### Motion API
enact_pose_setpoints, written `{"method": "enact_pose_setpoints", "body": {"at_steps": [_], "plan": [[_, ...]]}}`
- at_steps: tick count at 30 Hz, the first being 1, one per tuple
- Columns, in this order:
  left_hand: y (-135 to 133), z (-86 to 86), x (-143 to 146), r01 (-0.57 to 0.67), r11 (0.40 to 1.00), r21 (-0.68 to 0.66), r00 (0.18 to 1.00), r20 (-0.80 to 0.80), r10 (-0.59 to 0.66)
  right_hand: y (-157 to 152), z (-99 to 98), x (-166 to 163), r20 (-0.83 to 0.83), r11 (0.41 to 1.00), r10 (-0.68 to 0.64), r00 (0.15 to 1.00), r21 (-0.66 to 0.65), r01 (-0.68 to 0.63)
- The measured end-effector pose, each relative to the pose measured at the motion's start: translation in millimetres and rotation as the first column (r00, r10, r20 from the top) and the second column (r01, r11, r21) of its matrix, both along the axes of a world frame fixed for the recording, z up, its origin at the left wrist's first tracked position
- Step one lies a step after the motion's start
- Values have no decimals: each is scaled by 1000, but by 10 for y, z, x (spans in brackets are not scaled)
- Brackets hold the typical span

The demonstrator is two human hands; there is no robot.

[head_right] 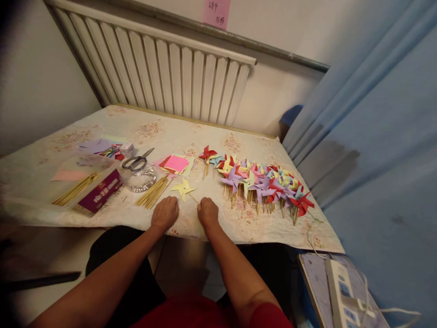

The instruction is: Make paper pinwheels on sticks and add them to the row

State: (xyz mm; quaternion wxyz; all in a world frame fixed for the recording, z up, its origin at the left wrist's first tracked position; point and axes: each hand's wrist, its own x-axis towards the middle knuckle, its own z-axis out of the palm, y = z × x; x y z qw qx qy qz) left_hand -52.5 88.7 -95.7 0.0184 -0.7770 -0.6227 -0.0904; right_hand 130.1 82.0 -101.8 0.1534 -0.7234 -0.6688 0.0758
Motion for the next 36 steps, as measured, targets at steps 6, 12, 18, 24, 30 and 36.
{"method": "enact_pose_setpoints", "body": {"at_steps": [6,12,18,24,30,36], "plan": [[2,6,6,-7,1000,-11,1000,-3,7,4,9,-2,34,1000,14,999,-10,-14],[-3,-2,4,-6,1000,2,1000,-2,6,2,60,-14,50,999,8,999,-36,-6],[8,-13,-2,5,1000,16,1000,7,-6,21,89,-19,75,998,6,997,-68,-1],[22,-39,-10,7,1000,25,1000,7,-8,77,71,-7,59,998,-9,998,-69,13],[25,-68,-12,14,999,49,1000,3,-14,122,100,25,-51,993,-70,996,-104,64],[30,-89,-18,22,997,77,1000,-14,-21,161,137,38,-143,988,-112,983,-126,95]]}}
